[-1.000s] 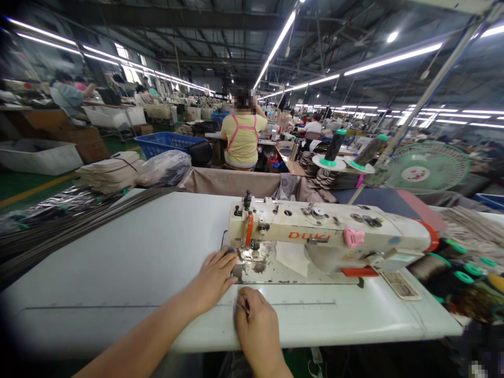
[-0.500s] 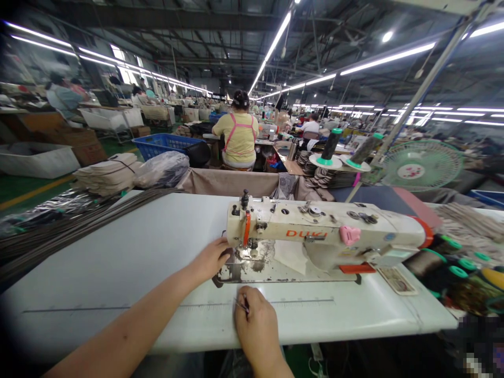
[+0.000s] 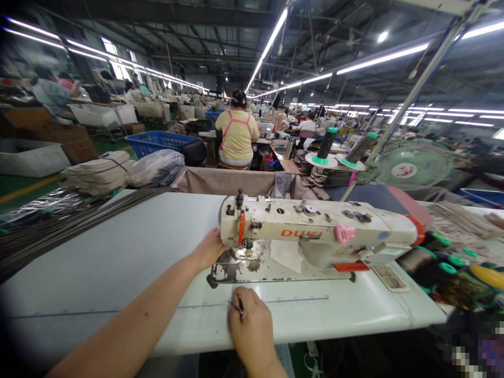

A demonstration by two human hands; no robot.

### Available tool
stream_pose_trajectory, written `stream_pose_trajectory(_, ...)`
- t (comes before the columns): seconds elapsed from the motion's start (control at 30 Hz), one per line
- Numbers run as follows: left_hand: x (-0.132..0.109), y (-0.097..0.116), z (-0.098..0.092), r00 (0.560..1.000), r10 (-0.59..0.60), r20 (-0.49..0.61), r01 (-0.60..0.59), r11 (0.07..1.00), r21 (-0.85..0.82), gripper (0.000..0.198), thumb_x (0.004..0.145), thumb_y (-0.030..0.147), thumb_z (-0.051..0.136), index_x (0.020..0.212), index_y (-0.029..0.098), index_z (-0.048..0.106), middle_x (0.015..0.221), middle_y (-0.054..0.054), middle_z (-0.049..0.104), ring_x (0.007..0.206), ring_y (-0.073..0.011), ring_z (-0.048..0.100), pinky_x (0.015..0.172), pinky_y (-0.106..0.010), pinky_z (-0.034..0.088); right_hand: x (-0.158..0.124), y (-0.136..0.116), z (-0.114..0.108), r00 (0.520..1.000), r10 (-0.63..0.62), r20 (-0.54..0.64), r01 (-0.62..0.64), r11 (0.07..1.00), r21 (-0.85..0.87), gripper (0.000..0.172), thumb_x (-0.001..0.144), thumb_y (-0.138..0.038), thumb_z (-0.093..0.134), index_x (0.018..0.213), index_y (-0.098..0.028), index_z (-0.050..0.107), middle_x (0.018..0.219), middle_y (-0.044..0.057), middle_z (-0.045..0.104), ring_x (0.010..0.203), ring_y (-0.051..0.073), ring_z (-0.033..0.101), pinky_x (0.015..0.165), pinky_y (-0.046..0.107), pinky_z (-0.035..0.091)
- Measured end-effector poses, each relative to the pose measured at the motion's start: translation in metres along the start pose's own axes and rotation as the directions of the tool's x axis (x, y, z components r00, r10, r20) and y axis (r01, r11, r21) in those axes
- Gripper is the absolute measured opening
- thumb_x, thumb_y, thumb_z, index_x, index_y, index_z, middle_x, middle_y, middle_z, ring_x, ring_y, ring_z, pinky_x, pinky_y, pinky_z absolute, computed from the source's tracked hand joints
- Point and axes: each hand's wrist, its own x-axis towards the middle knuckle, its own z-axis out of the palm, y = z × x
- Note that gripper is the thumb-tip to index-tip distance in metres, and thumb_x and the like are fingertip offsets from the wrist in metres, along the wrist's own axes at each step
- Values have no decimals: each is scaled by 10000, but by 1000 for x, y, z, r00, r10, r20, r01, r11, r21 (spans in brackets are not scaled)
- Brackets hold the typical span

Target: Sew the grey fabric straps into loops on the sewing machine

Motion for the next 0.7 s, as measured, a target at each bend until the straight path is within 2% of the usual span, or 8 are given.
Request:
stream_pose_trajectory(0.17,-7,-1,-7,1000,21,1,-21,1000,17,248,937,250,643,1158,221,751,1225,-93,700,1165,-277,594,1070,-436,459,-1,1,0,1000,-6,13,6,1000,-20,236,853,-86,462,971,-231,607,808,7,655,714,183,630,655,282,411)
stream_pose_trajectory(0.3,-8,2,-16,1000,13,1,-13,1000,23,152,916,275,695,1022,251,800,1097,-64,737,1084,-264,615,1033,-433,440,-1,1,0,1000,10,25,-10,1000,-20,224,852,-84,464,949,-233,599,800,3,641,708,177,614,651,277,401)
stream_pose_trajectory(0.43,-17,10,-20,998,-63,-22,63,998,15,70,877,256,744,903,259,809,1005,-47,752,1047,-261,636,1041,-456,407,-3,1,1,999,18,27,-18,999,-28,217,851,-89,473,952,-232,601,804,4,644,716,181,617,661,278,399)
stream_pose_trajectory(0.5,-23,15,-18,995,-103,-16,103,995,-12,50,858,234,759,866,257,802,957,-26,745,973,-225,660,979,-399,448,-3,1,1,999,23,27,-22,999,-28,220,849,-89,473,952,-233,603,809,6,648,718,182,619,664,278,397)
stream_pose_trajectory(0.6,-31,22,-15,989,-150,2,150,987,-65,65,854,186,742,855,234,786,918,-9,713,840,-162,664,800,-284,488,-3,1,1,999,19,31,-18,999,-26,223,846,-89,469,952,-231,603,820,12,653,725,185,622,665,280,393)
stream_pose_trajectory(0.7,-34,26,-14,983,-183,2,182,978,-98,81,856,150,725,830,213,769,913,-9,689,832,-148,655,769,-253,486,-2,0,1,1000,10,26,-9,1000,-28,221,850,-88,465,951,-229,602,820,15,653,728,186,616,665,282,390)
